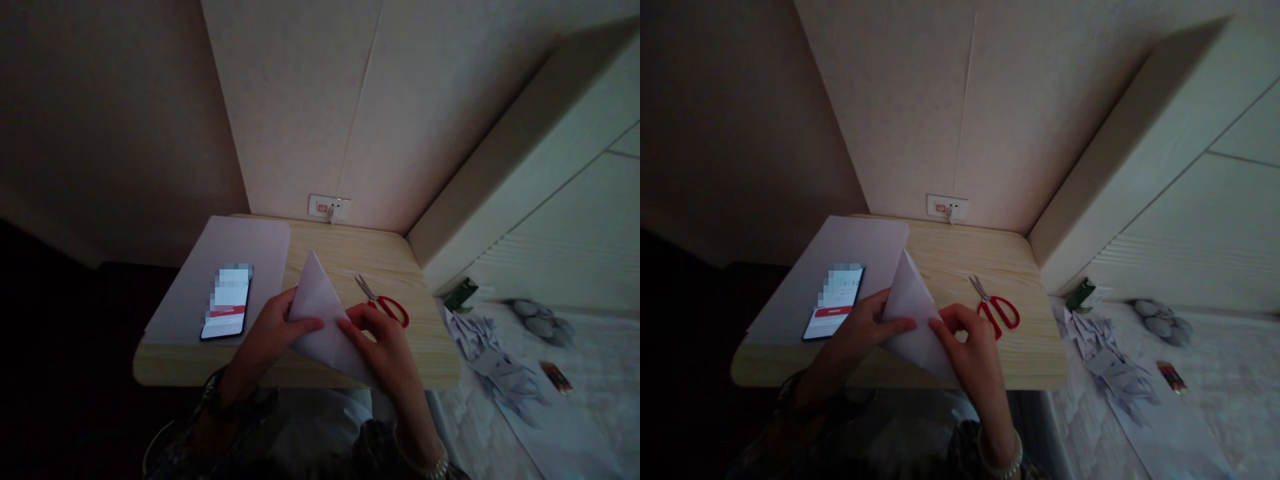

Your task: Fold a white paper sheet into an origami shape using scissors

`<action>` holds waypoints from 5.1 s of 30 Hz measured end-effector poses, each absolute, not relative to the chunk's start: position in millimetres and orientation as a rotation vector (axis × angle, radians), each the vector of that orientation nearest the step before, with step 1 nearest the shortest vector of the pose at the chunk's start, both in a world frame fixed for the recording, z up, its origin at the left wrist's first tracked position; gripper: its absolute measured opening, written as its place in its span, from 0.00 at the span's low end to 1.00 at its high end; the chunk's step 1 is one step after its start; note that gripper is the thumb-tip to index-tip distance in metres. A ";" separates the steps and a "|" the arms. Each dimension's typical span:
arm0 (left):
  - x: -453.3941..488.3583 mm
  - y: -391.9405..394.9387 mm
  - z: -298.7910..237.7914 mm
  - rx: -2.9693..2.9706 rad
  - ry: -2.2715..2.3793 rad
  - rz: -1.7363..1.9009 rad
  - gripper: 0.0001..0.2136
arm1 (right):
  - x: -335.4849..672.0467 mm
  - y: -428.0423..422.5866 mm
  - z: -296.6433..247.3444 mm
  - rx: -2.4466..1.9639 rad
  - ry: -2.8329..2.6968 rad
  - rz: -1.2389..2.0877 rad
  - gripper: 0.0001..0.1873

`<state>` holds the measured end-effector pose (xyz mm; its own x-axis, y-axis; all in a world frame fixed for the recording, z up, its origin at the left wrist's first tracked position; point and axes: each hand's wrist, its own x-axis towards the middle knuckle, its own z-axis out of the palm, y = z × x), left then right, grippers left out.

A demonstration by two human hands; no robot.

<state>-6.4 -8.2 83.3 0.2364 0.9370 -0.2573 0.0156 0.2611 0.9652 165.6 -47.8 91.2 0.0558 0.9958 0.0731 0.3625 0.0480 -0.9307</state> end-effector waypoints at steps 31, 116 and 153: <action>-0.2 -4.1 78.1 1.121 1.067 1.051 0.12 | 168.0 -50.7 88.0 -1.491 -1.672 0.748 0.13; -18.2 -4.9 89.1 1.122 1.311 1.226 0.19 | 160.3 -40.6 84.0 -1.285 -1.500 0.647 0.15; -26.8 -4.3 95.1 1.490 1.231 0.904 0.06 | 164.4 -36.2 72.5 -1.245 -1.842 0.509 0.26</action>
